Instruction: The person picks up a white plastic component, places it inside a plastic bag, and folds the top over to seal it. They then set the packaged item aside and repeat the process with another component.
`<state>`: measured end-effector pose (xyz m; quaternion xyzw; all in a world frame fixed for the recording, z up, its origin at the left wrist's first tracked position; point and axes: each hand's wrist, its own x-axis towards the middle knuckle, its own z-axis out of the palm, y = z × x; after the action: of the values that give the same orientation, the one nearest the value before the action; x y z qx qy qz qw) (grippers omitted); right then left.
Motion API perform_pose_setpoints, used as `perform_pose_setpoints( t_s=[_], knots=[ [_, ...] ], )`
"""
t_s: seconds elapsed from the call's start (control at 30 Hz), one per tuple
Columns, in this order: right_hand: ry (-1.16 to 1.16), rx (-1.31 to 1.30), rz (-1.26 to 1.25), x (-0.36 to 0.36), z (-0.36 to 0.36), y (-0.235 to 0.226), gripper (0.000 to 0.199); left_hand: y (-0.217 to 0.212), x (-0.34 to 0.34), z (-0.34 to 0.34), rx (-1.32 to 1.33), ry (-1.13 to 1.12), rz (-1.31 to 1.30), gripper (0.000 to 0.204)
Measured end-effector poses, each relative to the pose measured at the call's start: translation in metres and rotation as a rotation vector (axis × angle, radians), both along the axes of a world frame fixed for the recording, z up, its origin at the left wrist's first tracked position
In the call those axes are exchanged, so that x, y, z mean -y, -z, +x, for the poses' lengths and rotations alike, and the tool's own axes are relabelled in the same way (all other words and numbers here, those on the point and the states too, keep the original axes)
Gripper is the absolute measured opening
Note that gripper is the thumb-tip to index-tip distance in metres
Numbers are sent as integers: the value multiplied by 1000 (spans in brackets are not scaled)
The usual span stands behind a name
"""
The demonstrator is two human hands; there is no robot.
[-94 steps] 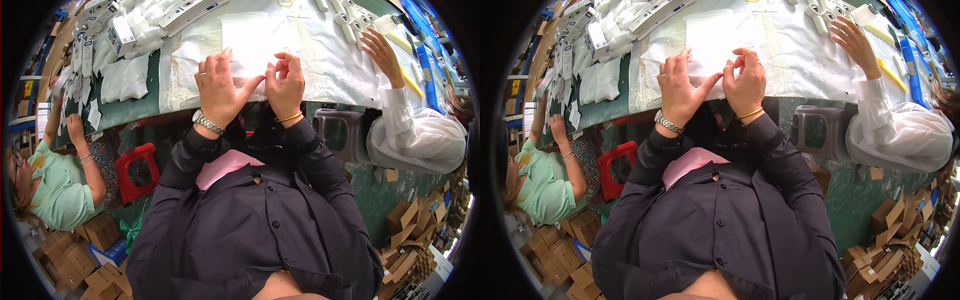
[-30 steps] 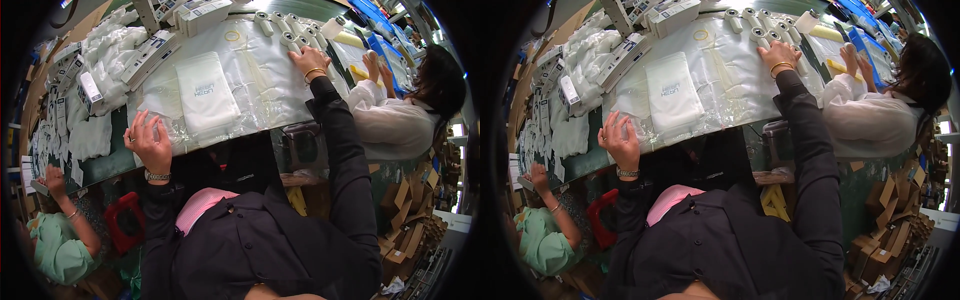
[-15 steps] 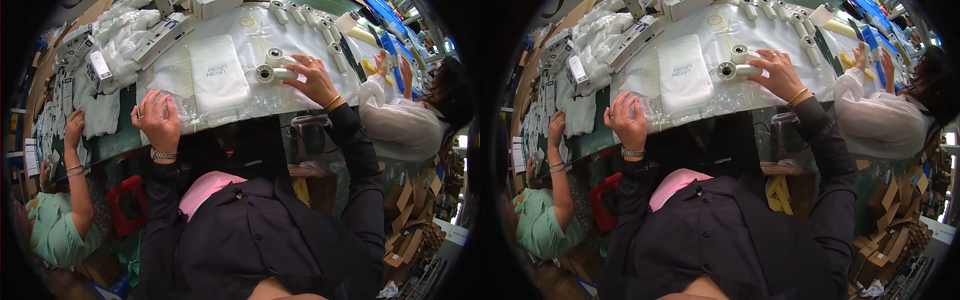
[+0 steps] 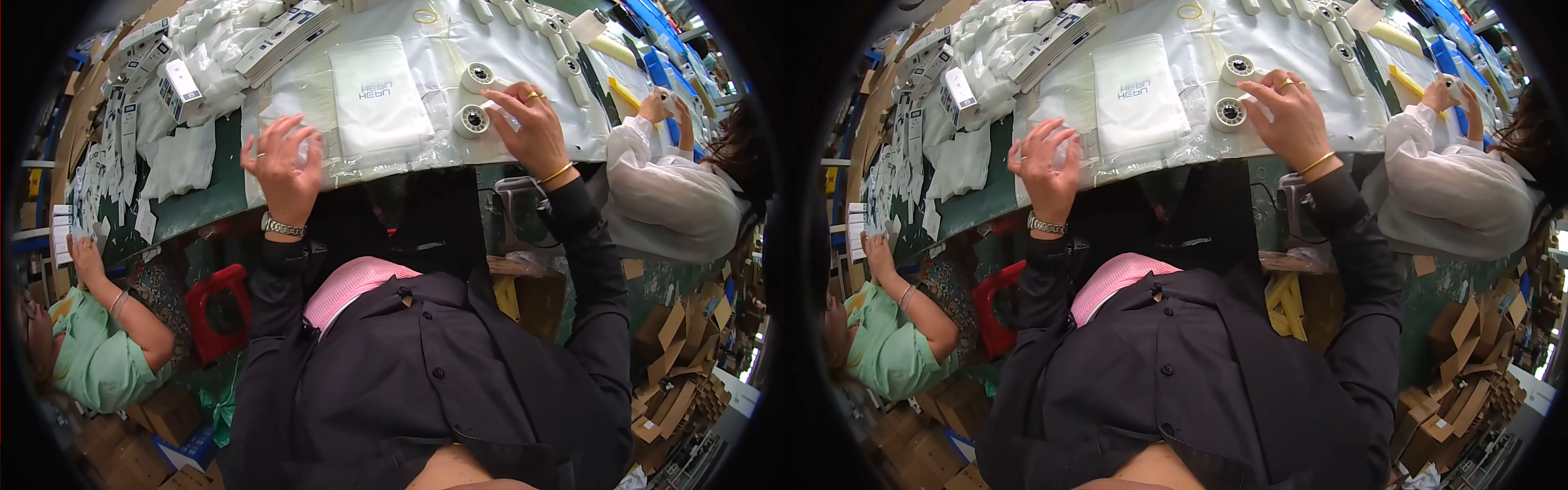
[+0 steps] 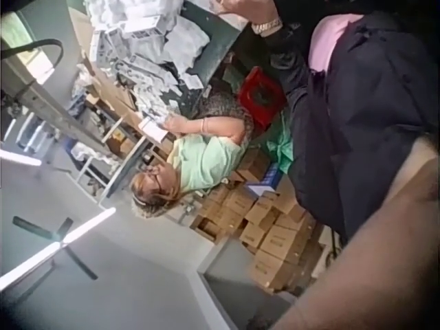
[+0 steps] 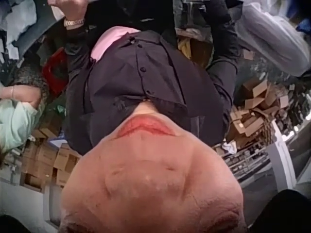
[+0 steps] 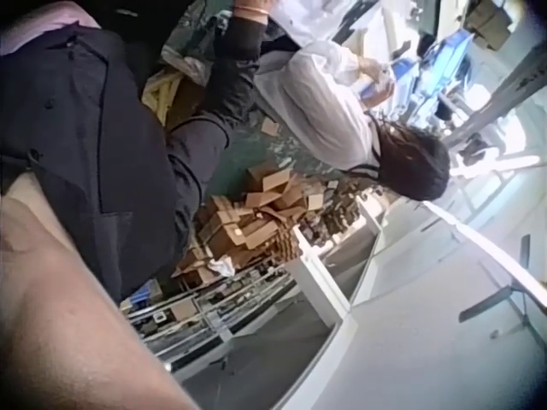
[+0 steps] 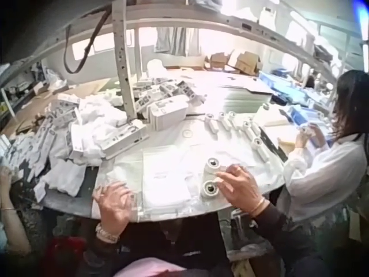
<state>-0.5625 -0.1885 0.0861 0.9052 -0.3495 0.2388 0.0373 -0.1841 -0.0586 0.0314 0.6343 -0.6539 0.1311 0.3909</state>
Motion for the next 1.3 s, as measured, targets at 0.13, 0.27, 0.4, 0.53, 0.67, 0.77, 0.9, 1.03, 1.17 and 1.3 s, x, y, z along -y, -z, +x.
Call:
perform_pose_setpoints(
  t_s=[0.13,0.27,0.4,0.53,0.67,0.77,0.9,1.03,1.17,1.3],
  knots=[
    [226,33,32,-35,38,4,42,-27,1,-31,-22,190,77,21],
    [333,-18,-93,-48,53,16,46,-26,2,-42,21,268,172,27],
    [430,37,-14,-58,56,22,46,-25,2,-45,43,280,204,27],
    [384,185,-2,-67,59,26,46,-19,4,-47,72,268,155,22],
    [181,507,180,-90,81,17,46,-13,7,-50,66,262,104,16],
    [-30,679,319,-103,100,16,52,-13,6,-51,48,264,95,13],
    [-76,633,399,-108,107,25,52,-13,6,-52,-14,268,112,10],
    [-138,535,367,-111,101,29,53,-6,8,-52,-138,237,129,7],
    [-186,447,398,-115,94,24,54,-4,10,-52,-222,190,126,6],
    [-230,403,418,-120,90,11,53,-2,10,-52,-238,189,112,7]
  ],
)
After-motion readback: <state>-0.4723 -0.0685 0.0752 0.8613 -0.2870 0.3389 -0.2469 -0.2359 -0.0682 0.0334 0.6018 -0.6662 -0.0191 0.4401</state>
